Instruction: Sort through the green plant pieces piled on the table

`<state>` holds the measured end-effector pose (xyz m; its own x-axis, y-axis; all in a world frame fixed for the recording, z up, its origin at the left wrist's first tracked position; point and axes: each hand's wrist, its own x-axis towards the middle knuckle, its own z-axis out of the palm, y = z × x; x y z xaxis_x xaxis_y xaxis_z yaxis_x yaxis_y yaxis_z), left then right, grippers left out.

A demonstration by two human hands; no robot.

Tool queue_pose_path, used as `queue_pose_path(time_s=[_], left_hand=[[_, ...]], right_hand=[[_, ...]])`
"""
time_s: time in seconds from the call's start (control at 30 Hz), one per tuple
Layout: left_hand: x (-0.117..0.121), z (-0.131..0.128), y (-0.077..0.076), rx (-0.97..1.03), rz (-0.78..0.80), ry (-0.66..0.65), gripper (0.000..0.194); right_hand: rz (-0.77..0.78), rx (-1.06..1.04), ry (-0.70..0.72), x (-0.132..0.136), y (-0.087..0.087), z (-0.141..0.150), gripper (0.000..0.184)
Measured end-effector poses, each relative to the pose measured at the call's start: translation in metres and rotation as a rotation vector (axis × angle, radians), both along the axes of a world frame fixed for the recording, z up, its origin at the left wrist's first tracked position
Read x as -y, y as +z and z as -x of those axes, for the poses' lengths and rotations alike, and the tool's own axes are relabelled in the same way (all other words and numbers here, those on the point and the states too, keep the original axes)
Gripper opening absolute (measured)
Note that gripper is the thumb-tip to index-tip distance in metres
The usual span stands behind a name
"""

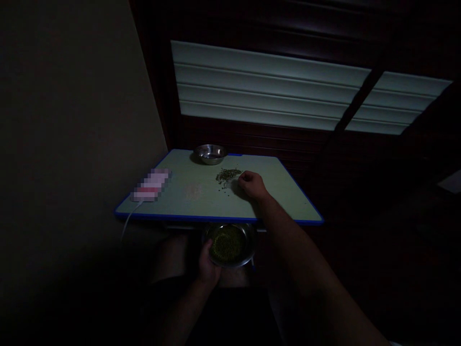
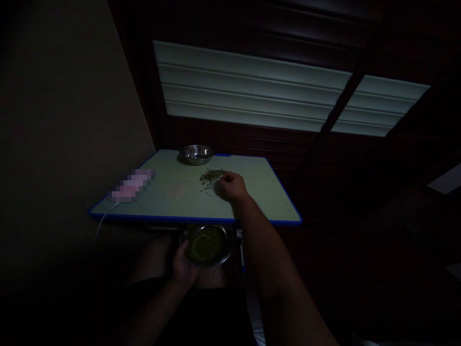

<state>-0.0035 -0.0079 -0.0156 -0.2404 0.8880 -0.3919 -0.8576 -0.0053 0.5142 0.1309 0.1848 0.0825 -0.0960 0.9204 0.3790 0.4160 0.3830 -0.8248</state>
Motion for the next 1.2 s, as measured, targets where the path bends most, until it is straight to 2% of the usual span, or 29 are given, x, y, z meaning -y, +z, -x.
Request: queue_pose_path(time_s=[0.17,0.3,0.6,0.9,1.2], left_hand=[[0.0001,-0.0006,0.0014,0.016,0.012,-0.012,0.027],[-0.0001,-0.0003,-0.0021,-0.002,-0.001,-0.012,0.026],[-0.0002,0.0002,-0.0033,0.008,0.016,-0.011,0.029],[-0.0008,0.0001,0.0,0.005,0.044,-0.003,0.026],[-0.0007,0.0005,-0.0027,-0.012,0.012,-0.03,0.029]], right_hand=[[-0.042,0.019,0.003,-0.003,-0.0026,-0.0011,0.016],[-0.014,0.007,0.043,-0.0023,-0.003,-0.0009,0.013],[-0.001,-0.04,0.024,-0.0001,0.0011,0.0001,0.011],[0.11,-0.081,0.061,0.0067,0.0051,0.0035,0.013],[0.05,-0.019,0.044,0.0005,-0.0012,0.002,0.014]])
